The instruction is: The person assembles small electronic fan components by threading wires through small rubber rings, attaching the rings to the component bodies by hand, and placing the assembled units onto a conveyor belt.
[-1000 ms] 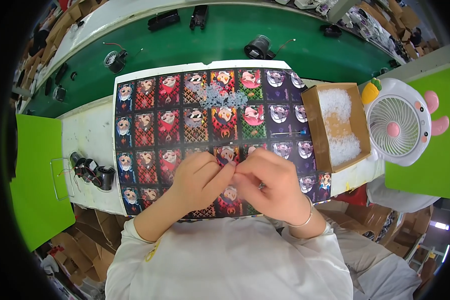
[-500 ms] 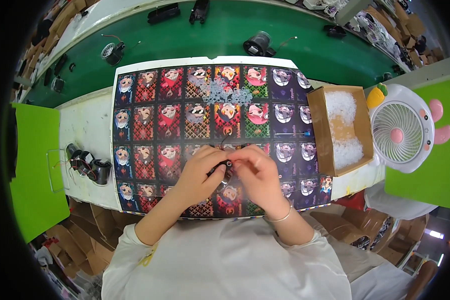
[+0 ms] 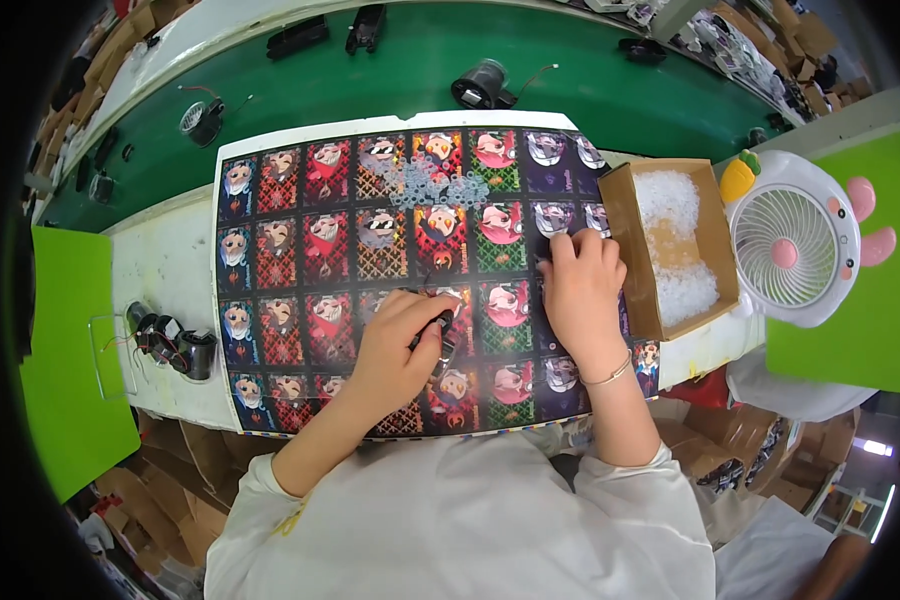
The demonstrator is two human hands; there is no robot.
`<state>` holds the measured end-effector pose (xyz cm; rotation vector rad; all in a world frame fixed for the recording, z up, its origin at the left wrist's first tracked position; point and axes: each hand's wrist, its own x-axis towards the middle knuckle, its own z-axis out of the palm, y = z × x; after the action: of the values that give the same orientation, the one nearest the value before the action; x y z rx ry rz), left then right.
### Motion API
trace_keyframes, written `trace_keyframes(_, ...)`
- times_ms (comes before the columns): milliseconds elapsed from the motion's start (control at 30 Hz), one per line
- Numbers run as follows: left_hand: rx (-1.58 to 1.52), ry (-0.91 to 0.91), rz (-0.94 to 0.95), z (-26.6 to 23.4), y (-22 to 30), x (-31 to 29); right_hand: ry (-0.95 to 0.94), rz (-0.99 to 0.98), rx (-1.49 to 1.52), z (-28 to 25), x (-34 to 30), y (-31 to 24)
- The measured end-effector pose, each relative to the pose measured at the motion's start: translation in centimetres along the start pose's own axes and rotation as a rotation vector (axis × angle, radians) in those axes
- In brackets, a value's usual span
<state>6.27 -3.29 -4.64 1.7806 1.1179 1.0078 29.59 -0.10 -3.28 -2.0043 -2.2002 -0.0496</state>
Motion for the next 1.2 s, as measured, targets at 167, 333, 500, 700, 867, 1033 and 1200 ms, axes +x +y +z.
trace_keyframes(167, -0.003, -0.008, -0.053, -0.2, 0.3, 0.1, 0.020, -0.009, 0.313, 0.7, -1.5, -1.1)
trace_keyframes(333, -0.007, 0.007, -0.051, -0.1, 0.1, 0.0, -0.084, -0.228, 0.804, -2.0, -4.1, -6.5)
trace_keyframes(500, -0.005, 0.007, -0.059, 0.0, 0.0, -0.1, -0.019, -0.189, 0.830, -1.6, -4.1, -7.6)
trace_keyframes(700, 0.029, 0.054, -0.092, 0.6, 0.1, -0.2, 0.101, -0.108, 0.673, -1.3, -4.8, -9.1)
trace_keyframes(867, 0.040, 0.106, -0.061, 0.7, 0.0, -0.1, 0.125, -0.112, 0.749, -1.1, -3.6, -8.8)
trace_keyframes(1033, 0.046, 0.101, -0.042, 0.8, 0.0, -0.2, -0.153, -0.324, 0.684, -2.9, -0.6, -6.4)
trace_keyframes(1200, 0.079, 0.074, -0.070, 0.6, 0.1, 0.0, -0.325, -0.525, 0.566, -3.9, 2.0, -5.5)
